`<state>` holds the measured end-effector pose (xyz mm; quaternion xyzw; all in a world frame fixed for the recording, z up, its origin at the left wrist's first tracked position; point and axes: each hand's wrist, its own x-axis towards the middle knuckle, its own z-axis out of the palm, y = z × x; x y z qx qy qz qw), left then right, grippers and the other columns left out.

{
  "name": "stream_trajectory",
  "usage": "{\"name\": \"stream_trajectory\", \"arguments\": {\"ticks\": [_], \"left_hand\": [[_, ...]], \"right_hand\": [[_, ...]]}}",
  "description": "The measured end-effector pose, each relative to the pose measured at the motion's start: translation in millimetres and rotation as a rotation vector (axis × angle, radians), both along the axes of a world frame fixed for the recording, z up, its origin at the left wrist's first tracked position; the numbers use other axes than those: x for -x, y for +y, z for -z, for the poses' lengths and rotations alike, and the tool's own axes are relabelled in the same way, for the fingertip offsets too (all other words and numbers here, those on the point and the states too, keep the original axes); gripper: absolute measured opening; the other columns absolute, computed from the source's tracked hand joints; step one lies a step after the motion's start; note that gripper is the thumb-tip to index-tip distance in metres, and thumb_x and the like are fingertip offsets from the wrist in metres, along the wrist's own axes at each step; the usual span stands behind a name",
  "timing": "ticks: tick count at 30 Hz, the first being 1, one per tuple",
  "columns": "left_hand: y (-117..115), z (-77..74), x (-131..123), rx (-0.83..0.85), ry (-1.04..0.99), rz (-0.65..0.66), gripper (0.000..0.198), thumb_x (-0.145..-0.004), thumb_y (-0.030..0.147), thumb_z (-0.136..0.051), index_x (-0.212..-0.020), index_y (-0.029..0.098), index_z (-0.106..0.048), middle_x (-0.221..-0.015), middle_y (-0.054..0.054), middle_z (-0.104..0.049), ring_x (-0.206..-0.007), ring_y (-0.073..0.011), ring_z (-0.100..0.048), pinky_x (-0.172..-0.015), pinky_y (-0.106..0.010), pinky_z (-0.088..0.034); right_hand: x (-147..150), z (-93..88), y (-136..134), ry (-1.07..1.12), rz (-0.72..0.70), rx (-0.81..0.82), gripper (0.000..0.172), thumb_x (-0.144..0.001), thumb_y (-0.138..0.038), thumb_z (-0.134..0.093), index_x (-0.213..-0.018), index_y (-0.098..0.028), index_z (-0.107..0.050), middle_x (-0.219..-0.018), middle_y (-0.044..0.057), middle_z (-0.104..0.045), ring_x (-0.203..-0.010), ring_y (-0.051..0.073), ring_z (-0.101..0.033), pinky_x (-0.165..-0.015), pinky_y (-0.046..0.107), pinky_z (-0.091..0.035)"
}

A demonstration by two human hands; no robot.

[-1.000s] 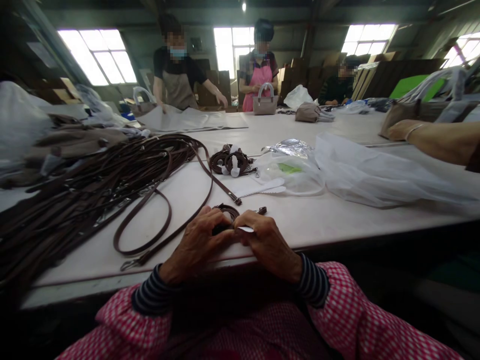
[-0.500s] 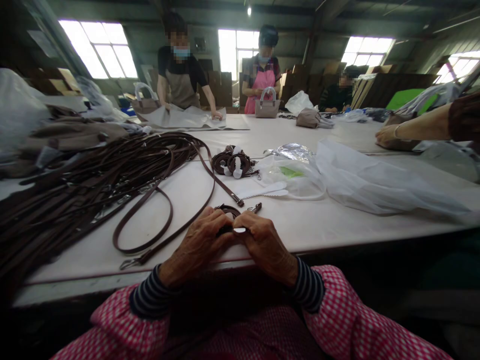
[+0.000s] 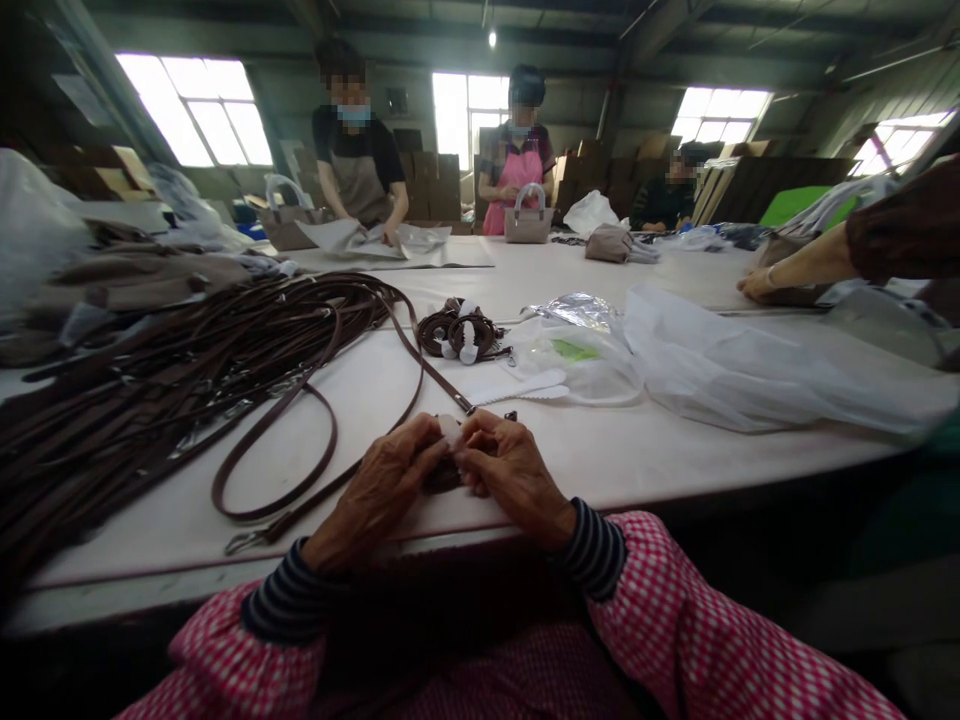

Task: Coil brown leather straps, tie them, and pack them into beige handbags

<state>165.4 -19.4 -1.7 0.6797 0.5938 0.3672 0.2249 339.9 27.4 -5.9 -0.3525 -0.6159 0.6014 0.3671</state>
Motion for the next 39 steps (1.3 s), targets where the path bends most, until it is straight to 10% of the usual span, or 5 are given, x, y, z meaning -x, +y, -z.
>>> {"name": "stream_trajectory", "arguments": {"ticks": [17,39], "left_hand": [[13.4,3.3,2.3,0.066,-0.354,-0.169,0.023,-0.096,0.040,-0.055,-0.085,0.021,-0.063,-0.067,0.003,-0.063,-0.056,-0.0140,-0.054,-0.057,-0.026,-0.041],[10.5,4.6,5.3,0.062,-0.583,-0.061,0.022,-0.091,0.040,-0.064,-0.085,0.018,-0.065,-0.074,0.002,-0.064,-0.066,-0.0119,-0.056,-0.059,-0.021,-0.044]], "right_hand": [[9.5,-34.2,8.1,-0.307,-0.058,0.027,0.004,-0.078,-0.014,-0.063,-0.075,-0.014,-0.065,-0.056,-0.001,-0.062,-0.048,0.009,-0.056,-0.045,0.016,-0.044],[16.6,-19.4,14.4,-0.379,0.013,-0.076,0.037,-0.085,-0.043,-0.071,-0.062,-0.018,-0.058,-0.049,0.000,-0.060,-0.041,0.009,-0.052,-0.039,0.018,-0.036]]}}
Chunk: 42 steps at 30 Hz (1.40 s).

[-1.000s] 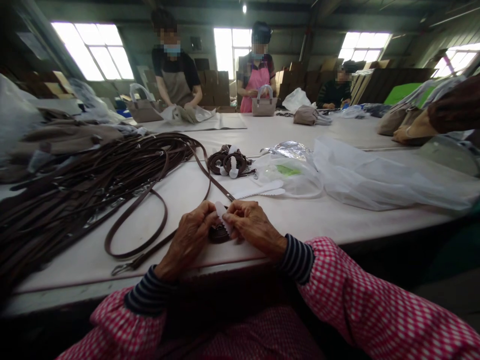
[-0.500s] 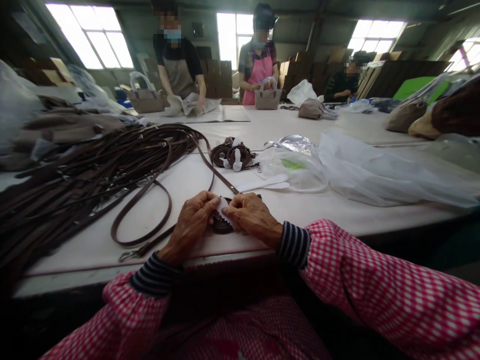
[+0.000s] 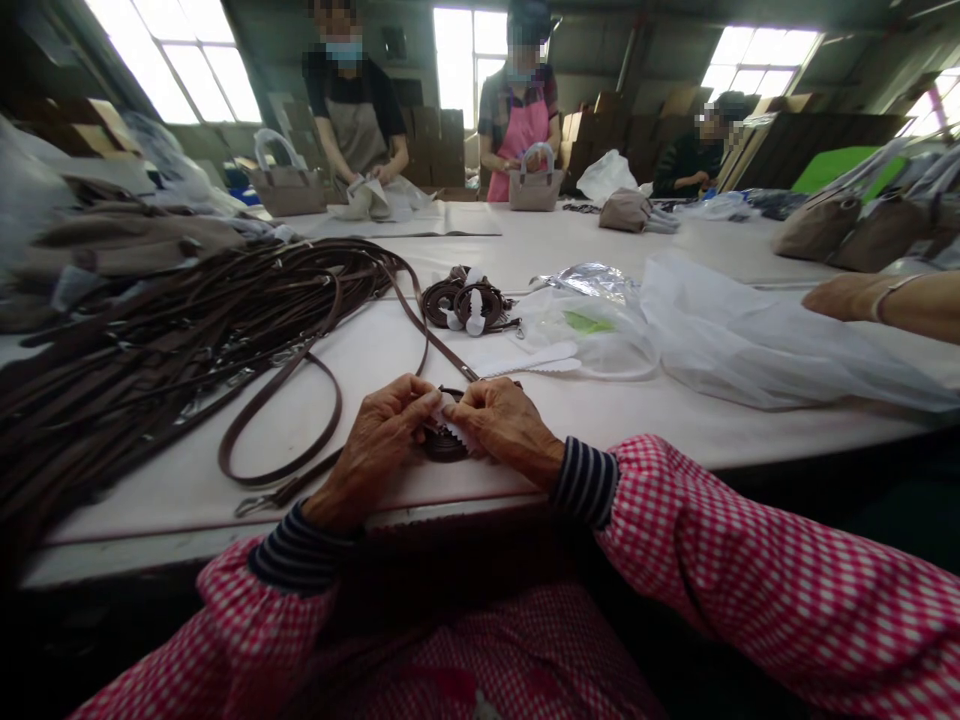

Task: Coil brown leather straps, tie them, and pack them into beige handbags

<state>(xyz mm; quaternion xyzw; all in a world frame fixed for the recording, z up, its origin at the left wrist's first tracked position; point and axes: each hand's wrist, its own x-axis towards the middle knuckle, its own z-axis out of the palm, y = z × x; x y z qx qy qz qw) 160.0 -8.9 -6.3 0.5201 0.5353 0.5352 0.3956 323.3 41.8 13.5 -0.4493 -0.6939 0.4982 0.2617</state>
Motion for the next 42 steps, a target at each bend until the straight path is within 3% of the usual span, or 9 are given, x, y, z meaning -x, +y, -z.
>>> {"name": "stream_trajectory", "arguments": {"ticks": [7,12,20,23,28,32,34,39,42], "left_hand": [[0.1,-3.9,2.9,0.023,-0.075,0.017,0.037,-0.094,0.048,-0.061,-0.076,0.016,-0.065,-0.070,-0.001,-0.063,-0.061,-0.0109,-0.053,-0.054,-0.021,-0.043],[2.0,-3.4,6.0,0.069,-0.055,0.061,0.022,-0.085,0.037,-0.073,-0.093,0.017,-0.068,-0.071,0.001,-0.065,-0.064,-0.0114,-0.057,-0.054,-0.020,-0.042],[-0.7,-4.3,5.8,0.055,-0.030,0.124,0.021,-0.090,0.039,-0.068,-0.088,0.018,-0.070,-0.071,0.002,-0.062,-0.062,-0.0104,-0.053,-0.057,-0.021,-0.039],[2.4,-0.9,5.1,0.012,0.093,0.079,0.020,-0.091,0.038,-0.066,-0.087,0.019,-0.070,-0.076,0.001,-0.065,-0.068,-0.0130,-0.057,-0.062,-0.023,-0.042],[3.2,-2.2,1.9,-0.015,0.319,0.000,0.023,-0.095,0.039,-0.060,-0.086,0.020,-0.069,-0.076,0.000,-0.068,-0.070,-0.0162,-0.059,-0.067,-0.027,-0.043],[1.0,-5.9,-1.6,-0.023,0.387,-0.033,0.021,-0.096,0.035,-0.055,-0.084,0.021,-0.064,-0.076,0.001,-0.066,-0.072,-0.0170,-0.060,-0.069,-0.028,-0.041],[0.2,-7.0,-3.7,-0.027,0.416,-0.048,0.021,-0.097,0.034,-0.053,-0.083,0.022,-0.062,-0.076,0.001,-0.066,-0.072,-0.0172,-0.059,-0.069,-0.028,-0.039],[-0.2,-11.2,-11.2,-0.012,0.473,-0.139,0.023,-0.098,0.032,-0.050,-0.078,0.022,-0.057,-0.072,0.001,-0.063,-0.069,-0.0172,-0.056,-0.067,-0.028,-0.036],[1.8,-12.0,-13.7,0.005,0.462,-0.185,0.023,-0.097,0.029,-0.051,-0.077,0.021,-0.058,-0.069,0.001,-0.061,-0.067,-0.0171,-0.056,-0.066,-0.029,-0.036]], "right_hand": [[-6.9,6.4,-1.8,0.089,-0.056,-0.052,0.042,-0.087,-0.053,-0.071,-0.069,-0.018,-0.059,-0.056,0.000,-0.062,-0.045,0.010,-0.053,-0.043,0.019,-0.039],[-8.6,12.4,-4.0,0.142,-0.024,-0.121,0.038,-0.090,-0.050,-0.070,-0.073,-0.018,-0.059,-0.055,-0.003,-0.061,-0.044,0.009,-0.049,-0.043,0.020,-0.038],[-6.9,14.0,-6.0,0.153,-0.006,-0.155,0.033,-0.091,-0.046,-0.069,-0.076,-0.019,-0.059,-0.057,-0.003,-0.061,-0.045,0.009,-0.051,-0.046,0.021,-0.040],[-8.3,17.2,-4.8,0.173,0.004,-0.156,0.029,-0.091,-0.046,-0.070,-0.087,-0.021,-0.056,-0.065,-0.005,-0.062,-0.044,0.009,-0.054,-0.043,0.020,-0.042],[-8.9,21.0,-4.7,0.194,-0.020,-0.207,0.026,-0.092,-0.040,-0.069,-0.108,-0.024,-0.056,-0.101,-0.002,-0.067,-0.044,0.006,-0.056,-0.038,0.018,-0.041],[-7.8,19.6,-7.2,0.222,-0.048,-0.167,0.016,-0.094,-0.036,-0.066,-0.095,-0.021,-0.059,-0.062,-0.007,-0.058,-0.044,0.007,-0.050,-0.041,0.017,-0.038],[-8.3,20.1,-7.3,0.256,-0.078,-0.124,0.016,-0.093,-0.035,-0.065,-0.091,-0.020,-0.060,-0.053,-0.008,-0.052,-0.043,0.008,-0.046,-0.042,0.017,-0.035],[-13.9,27.5,-4.1,0.312,-0.153,-0.084,0.017,-0.092,-0.034,-0.068,-0.090,-0.019,-0.060,-0.057,-0.007,-0.052,-0.046,0.009,-0.045,-0.044,0.020,-0.035],[-17.8,30.7,-2.8,0.319,-0.205,-0.162,0.012,-0.092,-0.028,-0.067,-0.087,-0.019,-0.060,-0.078,-0.001,-0.058,-0.057,0.010,-0.052,-0.051,0.022,-0.042]]}}
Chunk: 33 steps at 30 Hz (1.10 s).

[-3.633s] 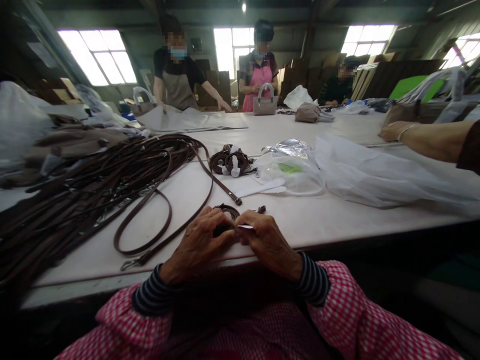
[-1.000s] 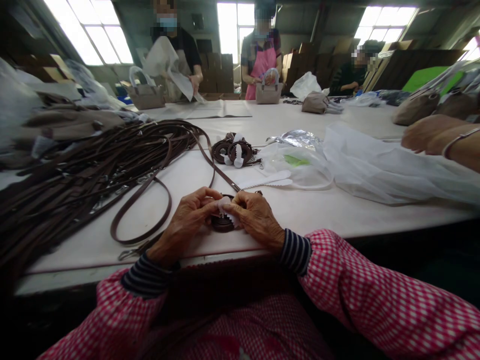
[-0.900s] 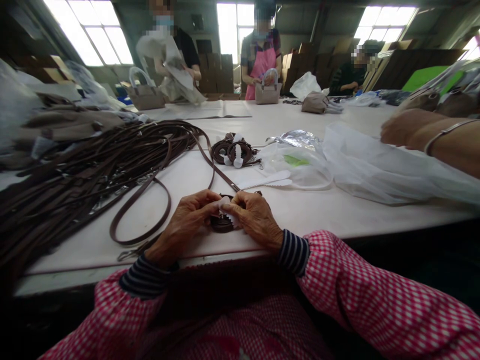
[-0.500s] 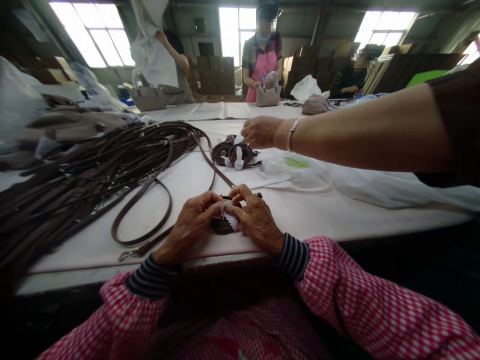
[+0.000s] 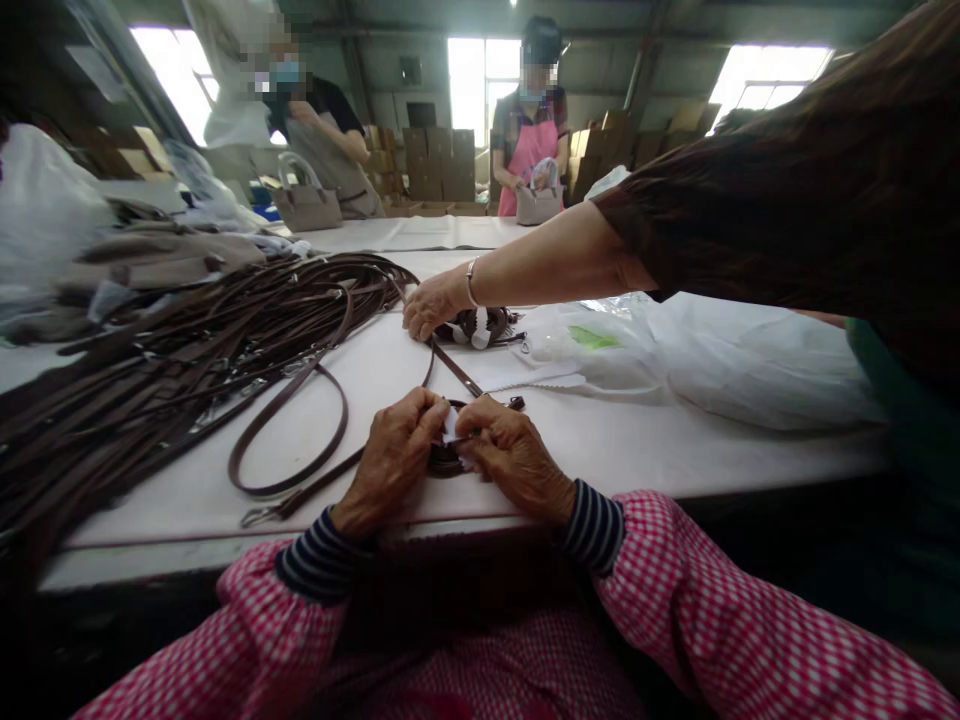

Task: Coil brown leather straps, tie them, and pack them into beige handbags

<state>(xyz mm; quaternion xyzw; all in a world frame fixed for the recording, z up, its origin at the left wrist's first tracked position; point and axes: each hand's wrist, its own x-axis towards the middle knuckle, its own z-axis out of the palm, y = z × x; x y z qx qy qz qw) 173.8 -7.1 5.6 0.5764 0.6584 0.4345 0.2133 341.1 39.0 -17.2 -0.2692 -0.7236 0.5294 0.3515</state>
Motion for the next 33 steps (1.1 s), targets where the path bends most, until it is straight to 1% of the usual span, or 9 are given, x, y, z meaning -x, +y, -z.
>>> {"name": "stream_trajectory", "arguments": {"ticks": [3,8,12,17,21,24,27,30,33], "left_hand": [[2.1,2.7,-0.1,-0.008,-0.023,-0.037,0.023,-0.097,0.028,-0.050,-0.078,0.020,-0.059,-0.068,0.001,-0.062,-0.066,-0.0172,-0.057,-0.066,-0.029,-0.036],[0.7,7.3,0.4,-0.051,-0.075,-0.065,0.023,-0.097,0.030,-0.051,-0.077,0.020,-0.058,-0.068,0.001,-0.060,-0.065,-0.0161,-0.054,-0.064,-0.028,-0.035],[0.7,9.5,3.0,-0.080,-0.145,-0.006,0.025,-0.098,0.033,-0.051,-0.079,0.020,-0.058,-0.071,0.001,-0.060,-0.066,-0.0152,-0.055,-0.065,-0.027,-0.039],[4.3,10.8,10.8,-0.075,-0.222,0.110,0.021,-0.096,0.034,-0.055,-0.081,0.019,-0.060,-0.072,0.002,-0.059,-0.065,-0.0135,-0.053,-0.063,-0.026,-0.042],[-3.8,4.2,27.2,-0.051,-0.294,0.244,0.016,-0.094,0.034,-0.060,-0.093,0.019,-0.064,-0.085,0.001,-0.064,-0.070,-0.0140,-0.059,-0.067,-0.027,-0.048],[-13.8,-1.2,43.9,-0.080,-0.118,0.228,0.014,-0.093,0.030,-0.065,-0.103,0.020,-0.070,-0.101,-0.002,-0.067,-0.085,-0.0166,-0.061,-0.075,-0.029,-0.048],[-17.3,-1.8,51.9,-0.077,0.112,0.165,0.010,-0.092,0.023,-0.068,-0.100,0.021,-0.074,-0.096,-0.001,-0.069,-0.084,-0.0167,-0.061,-0.075,-0.030,-0.046],[-12.4,0.0,44.4,-0.081,0.265,0.233,0.009,-0.094,0.015,-0.066,-0.096,0.020,-0.074,-0.092,-0.001,-0.071,-0.086,-0.0183,-0.062,-0.078,-0.032,-0.048],[-9.5,-1.2,29.3,-0.158,0.601,0.233,0.015,-0.096,0.011,-0.062,-0.091,0.020,-0.073,-0.095,-0.006,-0.071,-0.098,-0.0250,-0.060,-0.081,-0.036,-0.050]], "right_hand": [[-3.7,-1.5,0.0,-0.050,-0.052,-0.190,0.012,-0.094,-0.019,-0.062,-0.082,-0.019,-0.060,-0.099,0.002,-0.056,-0.070,0.011,-0.055,-0.063,0.025,-0.047],[-8.5,-7.4,-0.9,-0.200,-0.080,-0.480,0.015,-0.093,-0.011,-0.060,-0.081,-0.019,-0.057,-0.098,0.003,-0.055,-0.090,0.016,-0.054,-0.082,0.030,-0.043],[-6.4,-9.5,-1.0,-0.197,-0.060,-0.419,0.020,-0.097,-0.022,-0.060,-0.078,-0.019,-0.057,-0.093,0.002,-0.056,-0.085,0.016,-0.056,-0.079,0.030,-0.044],[0.8,-11.6,0.5,-0.226,0.047,-0.063,0.020,-0.094,-0.037,-0.068,-0.092,-0.021,-0.056,-0.072,-0.004,-0.059,-0.059,0.014,-0.058,-0.058,0.027,-0.043],[1.1,-12.0,2.2,-0.241,0.014,-0.096,0.015,-0.090,-0.029,-0.072,-0.096,-0.020,-0.061,-0.071,-0.004,-0.061,-0.062,0.013,-0.057,-0.059,0.025,-0.042],[-0.8,-10.9,2.2,-0.231,-0.001,-0.103,0.014,-0.092,-0.031,-0.070,-0.090,-0.020,-0.062,-0.071,-0.004,-0.061,-0.064,0.013,-0.056,-0.060,0.025,-0.041],[-1.7,-9.6,1.5,-0.230,0.013,-0.104,0.018,-0.093,-0.035,-0.069,-0.089,-0.020,-0.060,-0.067,-0.005,-0.060,-0.060,0.012,-0.054,-0.057,0.024,-0.040],[-1.1,-9.2,1.1,-0.245,0.035,-0.081,0.015,-0.093,-0.033,-0.068,-0.091,-0.021,-0.060,-0.068,-0.005,-0.061,-0.059,0.012,-0.056,-0.057,0.024,-0.041],[0.0,-10.3,1.3,-0.240,0.042,-0.018,0.012,-0.091,-0.029,-0.068,-0.091,-0.021,-0.059,-0.072,-0.005,-0.062,-0.060,0.012,-0.059,-0.058,0.024,-0.046]]}}
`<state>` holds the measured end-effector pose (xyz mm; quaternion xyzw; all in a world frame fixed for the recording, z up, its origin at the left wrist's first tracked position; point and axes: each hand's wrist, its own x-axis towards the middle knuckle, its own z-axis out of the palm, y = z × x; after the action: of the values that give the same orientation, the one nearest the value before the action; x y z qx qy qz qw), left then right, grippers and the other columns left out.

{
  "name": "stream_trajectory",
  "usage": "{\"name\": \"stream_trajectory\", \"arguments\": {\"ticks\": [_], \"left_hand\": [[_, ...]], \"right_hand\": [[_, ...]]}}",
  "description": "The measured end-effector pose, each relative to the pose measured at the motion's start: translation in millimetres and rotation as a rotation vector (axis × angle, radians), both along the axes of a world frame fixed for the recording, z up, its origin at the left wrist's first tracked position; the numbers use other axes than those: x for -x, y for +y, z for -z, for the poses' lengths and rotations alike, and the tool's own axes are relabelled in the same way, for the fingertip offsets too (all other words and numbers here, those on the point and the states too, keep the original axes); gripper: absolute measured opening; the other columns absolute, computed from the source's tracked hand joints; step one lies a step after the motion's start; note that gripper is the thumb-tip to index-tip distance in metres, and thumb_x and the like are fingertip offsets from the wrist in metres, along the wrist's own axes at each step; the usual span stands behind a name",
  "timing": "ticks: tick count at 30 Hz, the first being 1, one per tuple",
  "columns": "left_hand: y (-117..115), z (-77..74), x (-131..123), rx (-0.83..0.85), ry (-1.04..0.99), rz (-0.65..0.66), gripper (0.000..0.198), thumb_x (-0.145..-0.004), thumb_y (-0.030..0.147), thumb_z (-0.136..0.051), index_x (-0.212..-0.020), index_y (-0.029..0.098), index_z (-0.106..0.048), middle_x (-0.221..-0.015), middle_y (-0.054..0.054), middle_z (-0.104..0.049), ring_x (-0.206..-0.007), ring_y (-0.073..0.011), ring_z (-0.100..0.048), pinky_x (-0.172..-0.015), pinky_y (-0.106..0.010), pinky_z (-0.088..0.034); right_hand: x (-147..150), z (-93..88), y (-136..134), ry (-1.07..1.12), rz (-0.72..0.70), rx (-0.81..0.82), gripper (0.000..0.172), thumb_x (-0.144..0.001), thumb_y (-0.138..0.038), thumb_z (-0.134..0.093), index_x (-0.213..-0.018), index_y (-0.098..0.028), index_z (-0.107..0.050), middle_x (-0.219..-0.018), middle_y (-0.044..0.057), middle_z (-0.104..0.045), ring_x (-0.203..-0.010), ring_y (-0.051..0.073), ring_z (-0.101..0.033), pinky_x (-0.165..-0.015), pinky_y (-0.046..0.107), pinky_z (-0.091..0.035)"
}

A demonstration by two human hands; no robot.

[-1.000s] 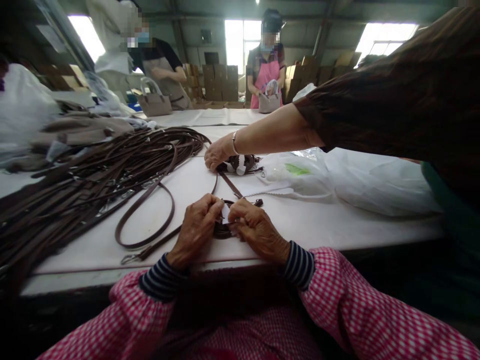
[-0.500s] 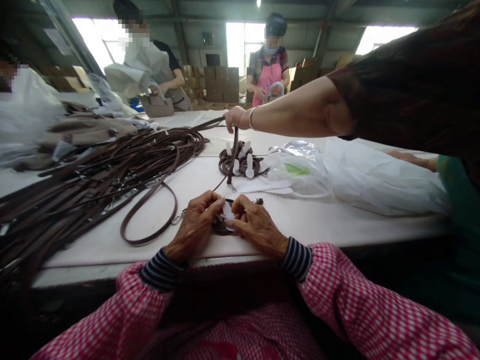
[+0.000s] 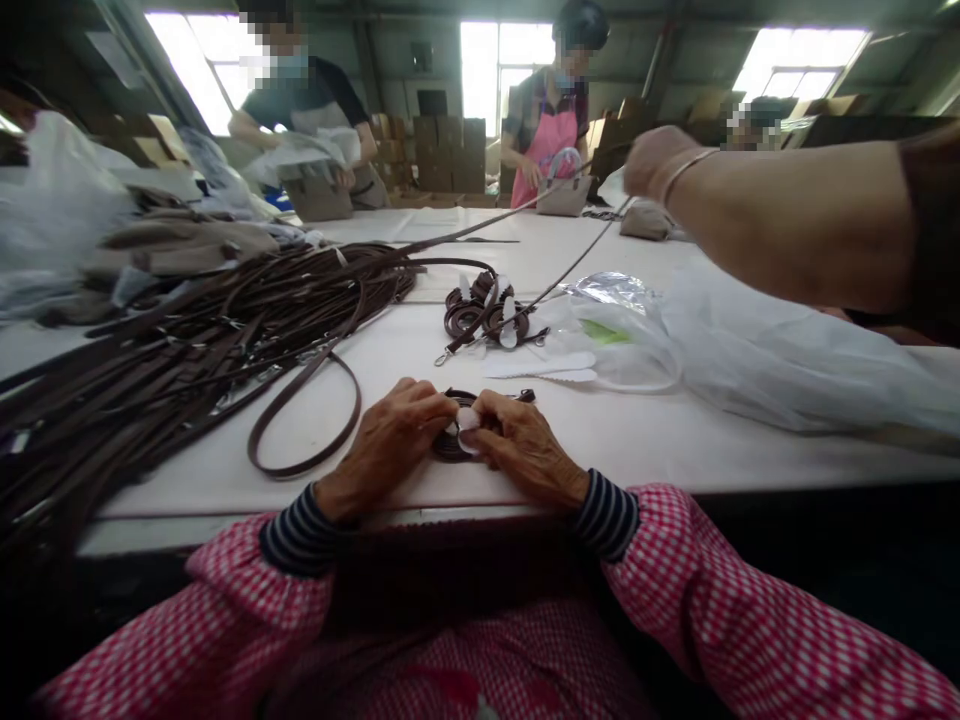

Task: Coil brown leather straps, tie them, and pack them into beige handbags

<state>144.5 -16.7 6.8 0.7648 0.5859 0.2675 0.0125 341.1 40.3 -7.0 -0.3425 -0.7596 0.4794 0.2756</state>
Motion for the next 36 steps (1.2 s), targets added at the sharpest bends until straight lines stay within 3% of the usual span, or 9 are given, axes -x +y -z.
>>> {"name": "stream_trajectory", "arguments": {"ticks": [2,5,8,13,20,26,30,34,36], "left_hand": [[-4.2,-1.2,-7.8,-0.087,0.109,0.022,0.017,-0.097,0.010,-0.059,-0.090,0.019,-0.072,-0.100,-0.008,-0.070,-0.102,-0.0271,-0.057,-0.082,-0.037,-0.051],[-16.1,1.9,-10.8,-0.101,-0.019,0.131,0.010,-0.094,0.010,-0.066,-0.098,0.019,-0.069,-0.103,-0.006,-0.071,-0.103,-0.0245,-0.060,-0.087,-0.037,-0.053],[-23.3,10.5,-7.5,-0.084,-0.145,0.147,0.020,-0.088,0.008,-0.075,-0.103,0.019,-0.067,-0.101,-0.004,-0.071,-0.103,-0.0239,-0.062,-0.089,-0.038,-0.055],[-17.6,14.4,-8.0,-0.104,-0.142,0.218,0.019,-0.090,0.011,-0.074,-0.107,0.020,-0.070,-0.117,-0.006,-0.071,-0.113,-0.0248,-0.059,-0.097,-0.039,-0.052],[-2.9,11.7,-7.1,-0.009,-0.319,0.262,0.001,-0.093,0.022,-0.075,-0.093,0.021,-0.074,-0.091,-0.002,-0.073,-0.094,-0.0212,-0.060,-0.084,-0.033,-0.050],[-1.1,16.5,-9.0,-0.089,-0.170,0.355,0.014,-0.100,0.019,-0.063,-0.089,0.019,-0.071,-0.087,-0.004,-0.070,-0.091,-0.0200,-0.055,-0.080,-0.031,-0.048],[-5.0,16.5,-11.9,-0.161,-0.048,0.391,0.025,-0.104,0.012,-0.051,-0.088,0.018,-0.069,-0.086,-0.005,-0.066,-0.090,-0.0203,-0.051,-0.077,-0.030,-0.047],[-7.7,17.8,-11.7,-0.220,0.006,0.401,0.028,-0.104,0.011,-0.048,-0.083,0.017,-0.065,-0.088,-0.006,-0.065,-0.089,-0.0211,-0.051,-0.075,-0.031,-0.048],[-8.7,18.5,-11.7,-0.228,0.041,0.390,0.028,-0.104,0.011,-0.047,-0.083,0.017,-0.065,-0.088,-0.006,-0.065,-0.089,-0.0212,-0.052,-0.075,-0.032,-0.049]], "right_hand": [[0.3,-1.2,0.1,0.022,-0.004,0.018,0.011,-0.091,-0.028,-0.067,-0.089,-0.021,-0.058,-0.072,-0.004,-0.063,-0.060,0.012,-0.060,-0.058,0.024,-0.047],[0.0,-2.4,0.0,0.052,-0.019,-0.025,0.011,-0.092,-0.026,-0.065,-0.085,-0.021,-0.057,-0.068,-0.005,-0.061,-0.059,0.011,-0.057,-0.056,0.022,-0.043],[-0.4,-2.6,0.1,0.039,-0.024,-0.032,0.013,-0.093,-0.026,-0.063,-0.083,-0.020,-0.056,-0.062,-0.006,-0.058,-0.057,0.011,-0.057,-0.057,0.022,-0.044],[0.4,-5.5,-0.4,0.061,-0.022,0.032,0.010,-0.093,-0.026,-0.061,-0.085,-0.020,-0.058,-0.071,-0.004,-0.061,-0.060,0.011,-0.059,-0.058,0.023,-0.048],[0.4,-8.1,1.1,0.117,0.000,0.139,0.020,-0.092,-0.032,-0.064,-0.078,-0.018,-0.060,-0.058,-0.004,-0.058,-0.054,0.012,-0.055,-0.056,0.023,-0.045],[-0.3,1.9,7.0,0.222,0.083,0.235,0.028,-0.090,-0.039,-0.069,-0.074,-0.016,-0.063,-0.053,-0.003,-0.055,-0.050,0.010,-0.045,-0.052,0.024,-0.033],[4.4,-2.9,-1.0,0.235,0.156,0.161,0.030,-0.089,-0.035,-0.068,-0.067,-0.018,-0.058,-0.053,-0.004,-0.048,-0.051,0.010,-0.040,-0.052,0.026,-0.030],[5.6,-10.4,-13.1,0.195,0.124,-0.187,0.027,-0.091,-0.029,-0.066,-0.066,-0.019,-0.061,-0.066,0.000,-0.055,-0.062,0.014,-0.049,-0.059,0.028,-0.037],[3.9,-10.3,-14.7,0.195,0.123,-0.245,0.029,-0.092,-0.030,-0.066,-0.066,-0.020,-0.063,-0.066,0.000,-0.056,-0.062,0.015,-0.051,-0.060,0.029,-0.038]]}}
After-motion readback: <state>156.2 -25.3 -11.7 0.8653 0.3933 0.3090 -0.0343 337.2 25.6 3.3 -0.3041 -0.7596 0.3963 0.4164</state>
